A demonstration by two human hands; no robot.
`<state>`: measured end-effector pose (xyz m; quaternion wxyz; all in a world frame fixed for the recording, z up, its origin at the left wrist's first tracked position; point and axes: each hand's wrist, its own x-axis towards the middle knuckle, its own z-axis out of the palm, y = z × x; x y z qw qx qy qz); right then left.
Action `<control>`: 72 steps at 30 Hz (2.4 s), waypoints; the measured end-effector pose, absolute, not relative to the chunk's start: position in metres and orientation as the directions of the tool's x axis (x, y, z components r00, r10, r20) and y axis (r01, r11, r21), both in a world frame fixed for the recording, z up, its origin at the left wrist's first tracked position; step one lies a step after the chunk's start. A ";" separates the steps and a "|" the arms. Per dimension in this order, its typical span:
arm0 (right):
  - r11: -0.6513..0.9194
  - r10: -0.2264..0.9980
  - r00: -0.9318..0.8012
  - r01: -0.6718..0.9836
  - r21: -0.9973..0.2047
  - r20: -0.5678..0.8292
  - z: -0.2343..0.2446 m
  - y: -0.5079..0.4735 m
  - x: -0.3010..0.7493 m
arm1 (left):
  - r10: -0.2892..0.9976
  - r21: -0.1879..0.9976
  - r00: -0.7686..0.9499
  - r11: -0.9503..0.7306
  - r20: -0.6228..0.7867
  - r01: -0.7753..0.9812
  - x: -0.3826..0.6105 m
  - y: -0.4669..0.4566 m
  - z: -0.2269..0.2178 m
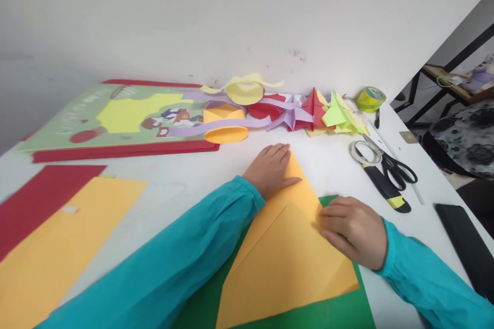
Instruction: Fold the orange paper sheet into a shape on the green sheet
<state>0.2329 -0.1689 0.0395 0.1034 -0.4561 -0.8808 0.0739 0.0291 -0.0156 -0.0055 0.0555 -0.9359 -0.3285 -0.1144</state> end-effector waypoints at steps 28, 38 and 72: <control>0.493 0.864 -0.478 0.867 -0.073 0.160 0.017 -0.161 0.219 | 0.607 -0.062 0.755 -0.768 0.249 0.638 0.031 -0.018 -0.004; 0.473 0.876 -0.462 0.878 -0.066 0.135 0.020 -0.148 0.210 | 0.590 -0.050 0.758 -0.779 0.279 0.625 0.031 -0.019 -0.001; 0.373 0.926 -0.369 0.927 -0.043 0.083 0.024 -0.094 0.191 | 0.604 -0.050 0.731 -0.759 0.318 0.649 0.033 -0.023 0.004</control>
